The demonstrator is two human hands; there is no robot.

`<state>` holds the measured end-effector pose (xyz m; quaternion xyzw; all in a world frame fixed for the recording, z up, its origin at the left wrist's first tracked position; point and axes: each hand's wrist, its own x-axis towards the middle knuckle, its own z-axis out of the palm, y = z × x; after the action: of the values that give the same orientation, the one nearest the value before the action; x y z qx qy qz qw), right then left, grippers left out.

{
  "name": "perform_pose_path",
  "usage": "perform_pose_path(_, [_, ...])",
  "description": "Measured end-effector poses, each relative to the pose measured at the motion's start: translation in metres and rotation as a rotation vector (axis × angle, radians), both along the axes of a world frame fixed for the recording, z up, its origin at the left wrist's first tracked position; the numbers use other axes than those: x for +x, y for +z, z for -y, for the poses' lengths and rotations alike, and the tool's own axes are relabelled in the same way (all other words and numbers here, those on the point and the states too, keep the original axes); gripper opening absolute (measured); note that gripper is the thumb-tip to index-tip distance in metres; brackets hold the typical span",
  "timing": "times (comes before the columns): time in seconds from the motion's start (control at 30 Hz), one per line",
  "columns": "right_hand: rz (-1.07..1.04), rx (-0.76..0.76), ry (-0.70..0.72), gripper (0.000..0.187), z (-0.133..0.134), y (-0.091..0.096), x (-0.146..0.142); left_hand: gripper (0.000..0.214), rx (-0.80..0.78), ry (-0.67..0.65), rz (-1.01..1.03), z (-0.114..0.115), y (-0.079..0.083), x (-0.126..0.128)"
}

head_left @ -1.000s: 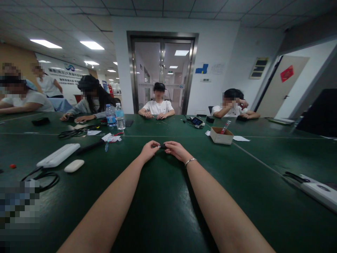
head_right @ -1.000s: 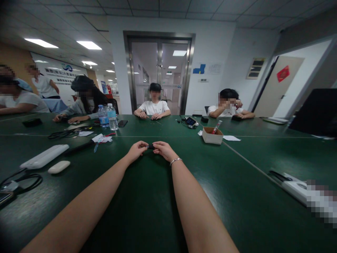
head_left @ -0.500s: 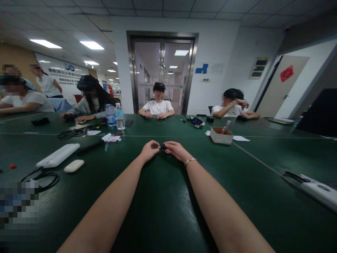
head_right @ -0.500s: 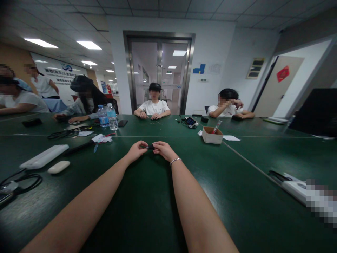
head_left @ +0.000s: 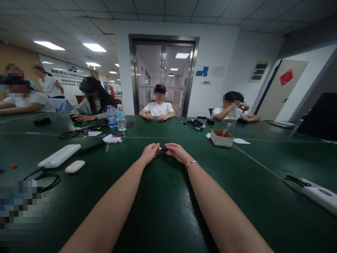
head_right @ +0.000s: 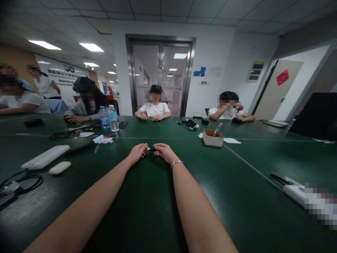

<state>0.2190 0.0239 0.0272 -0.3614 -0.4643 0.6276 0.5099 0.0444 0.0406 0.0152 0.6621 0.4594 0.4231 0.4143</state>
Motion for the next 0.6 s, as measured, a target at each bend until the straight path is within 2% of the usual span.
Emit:
perform_pose_path(0.07, [0.000, 0.008, 0.003, 0.008, 0.0003, -0.0003, 0.0002, 0.025, 0.017, 0.010, 0.039, 0.0024, 0.0015, 0.0004])
perform_pose_path(0.2, [0.016, 0.004, 0.000, 0.010, -0.0010, -0.0025, 0.0012, 0.021, 0.022, -0.033, 0.041, 0.0056, 0.0024, 0.0017])
perform_pose_path(0.6, [0.029, 0.009, 0.003, 0.012, 0.0008, -0.0009, 0.0013, 0.022, 0.026, -0.043, -0.009, 0.0046, 0.0002, 0.0009])
